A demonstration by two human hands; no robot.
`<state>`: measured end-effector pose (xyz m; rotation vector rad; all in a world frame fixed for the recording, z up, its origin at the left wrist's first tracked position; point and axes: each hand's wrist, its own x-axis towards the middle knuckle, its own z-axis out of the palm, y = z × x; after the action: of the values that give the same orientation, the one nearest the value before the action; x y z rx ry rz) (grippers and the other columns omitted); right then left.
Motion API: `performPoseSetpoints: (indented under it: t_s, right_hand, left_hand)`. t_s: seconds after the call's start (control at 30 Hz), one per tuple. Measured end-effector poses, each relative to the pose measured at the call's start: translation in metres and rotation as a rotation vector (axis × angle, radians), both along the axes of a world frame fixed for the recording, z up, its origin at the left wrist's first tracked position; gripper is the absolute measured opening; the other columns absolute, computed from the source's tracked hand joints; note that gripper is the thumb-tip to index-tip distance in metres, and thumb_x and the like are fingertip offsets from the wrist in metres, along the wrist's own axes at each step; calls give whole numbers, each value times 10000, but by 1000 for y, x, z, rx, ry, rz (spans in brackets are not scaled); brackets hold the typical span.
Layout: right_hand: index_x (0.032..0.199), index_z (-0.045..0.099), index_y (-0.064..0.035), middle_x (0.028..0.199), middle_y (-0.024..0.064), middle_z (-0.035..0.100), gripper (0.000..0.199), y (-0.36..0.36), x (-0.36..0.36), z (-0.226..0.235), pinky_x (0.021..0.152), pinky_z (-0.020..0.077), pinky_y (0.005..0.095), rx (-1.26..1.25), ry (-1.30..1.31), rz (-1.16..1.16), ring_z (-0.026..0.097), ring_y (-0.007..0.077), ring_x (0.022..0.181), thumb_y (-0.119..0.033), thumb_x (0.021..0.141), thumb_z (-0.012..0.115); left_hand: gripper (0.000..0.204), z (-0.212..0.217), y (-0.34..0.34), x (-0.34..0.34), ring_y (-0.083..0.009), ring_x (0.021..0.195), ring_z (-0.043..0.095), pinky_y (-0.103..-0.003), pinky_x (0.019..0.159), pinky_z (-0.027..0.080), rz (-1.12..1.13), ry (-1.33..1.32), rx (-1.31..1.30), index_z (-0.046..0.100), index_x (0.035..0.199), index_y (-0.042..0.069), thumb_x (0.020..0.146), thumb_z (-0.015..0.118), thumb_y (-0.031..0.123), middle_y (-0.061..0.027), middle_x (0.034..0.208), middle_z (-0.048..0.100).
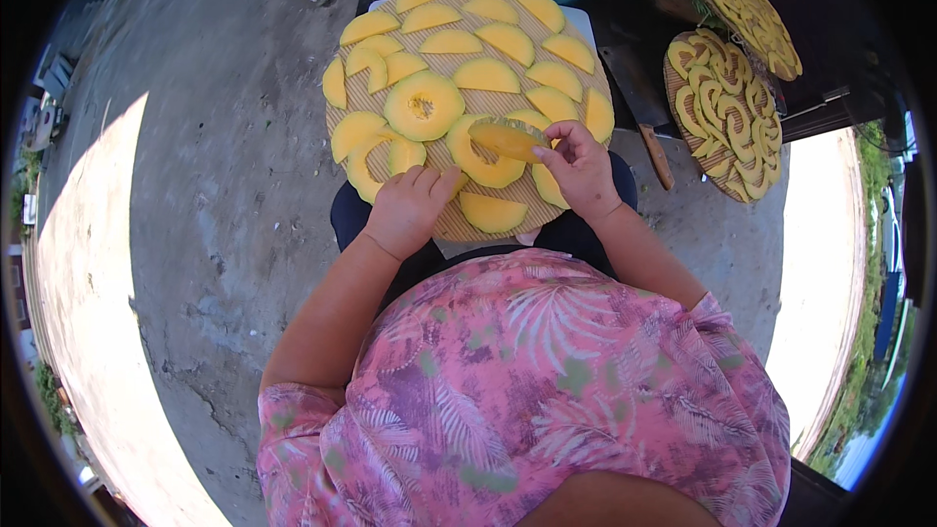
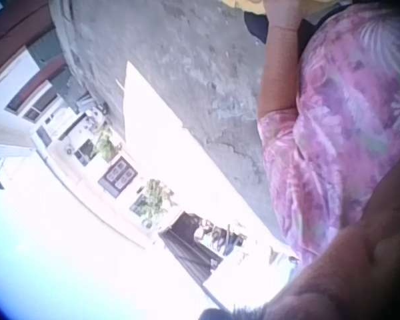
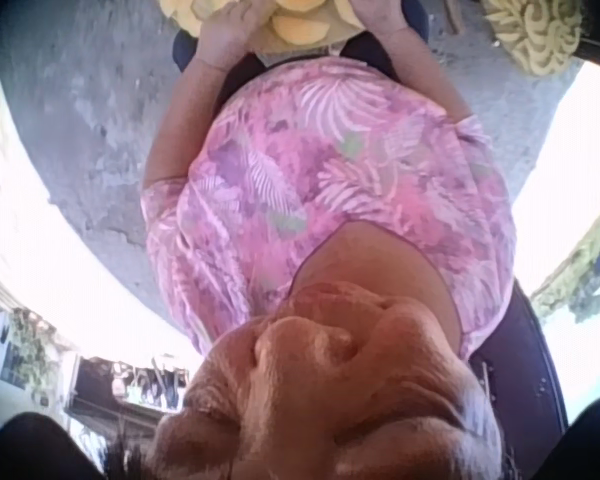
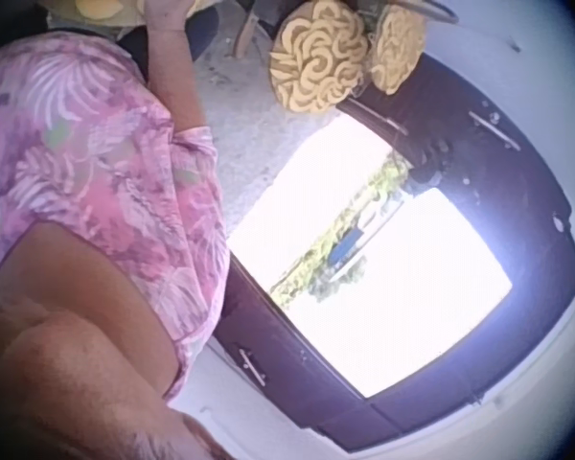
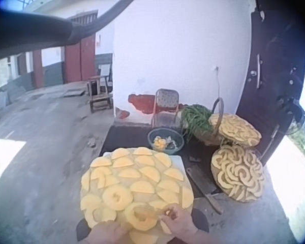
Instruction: The person arranges yellow fruit slices on a round woven tray by hand. The person picks up the slices from a pile and places them in a circular pattern to fill the tray.
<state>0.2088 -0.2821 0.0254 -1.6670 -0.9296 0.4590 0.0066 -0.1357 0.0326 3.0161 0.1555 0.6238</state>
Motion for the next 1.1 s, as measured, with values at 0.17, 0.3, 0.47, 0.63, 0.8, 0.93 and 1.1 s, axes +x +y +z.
performPoseSetpoints:
  t_s: [0.17,0.3,0.47,0.63,0.8,0.93,1.1]
  right_hand:
    - [920,534,-40,717,-40,487,212,2,0,0,526,355,173,-8,122,-24,406,24,569,-81,755,661]
    - [926,532,-29,733,-32,491,220,4,0,-4,532,364,175,-31,185,-20,412,30,577,-108,765,658]
    - [946,514,-20,738,-23,484,244,2,2,-8,520,361,180,-89,318,-46,412,37,590,-137,781,651]
    - [947,493,-50,744,-20,508,223,4,1,-3,487,355,169,-72,452,-65,430,34,571,-118,792,638]
    - [950,498,-33,743,-13,493,240,4,0,0,490,361,179,-97,482,-57,428,38,590,-134,790,644]
    - [944,497,-31,750,-8,495,230,3,2,-2,472,353,177,-59,501,-95,423,40,566,-126,792,641]
    - [949,477,-26,739,2,505,243,7,11,-3,434,354,183,187,600,-297,429,45,510,-126,797,637]
  left_hand:
    - [399,19,6,-9,-214,705,566,-305,589,478,55,-51,-94,552,1067,73,670,571,32,-62,765,551]
    - [392,25,12,-16,-211,712,587,-289,630,488,191,-207,-250,566,1091,87,714,593,-17,-85,810,575]
    - [300,22,9,-26,-157,711,589,-267,633,488,278,-451,-916,555,1094,32,799,550,-21,-81,858,592]
    - [298,-4,-8,-40,-141,711,587,-249,654,498,388,-578,-1576,512,1126,4,829,514,-19,-69,870,592]
    - [249,-19,-25,-47,-135,733,587,-254,675,510,657,-371,-1941,456,1062,10,822,519,-5,-57,849,588]
    - [210,-24,-29,-47,-130,736,587,-248,671,511,747,-357,-1870,456,1004,18,807,524,-12,-56,850,583]
    - [154,-41,-29,-54,-139,674,574,-248,620,485,719,-187,-1482,513,915,-5,769,560,2,-74,817,586]
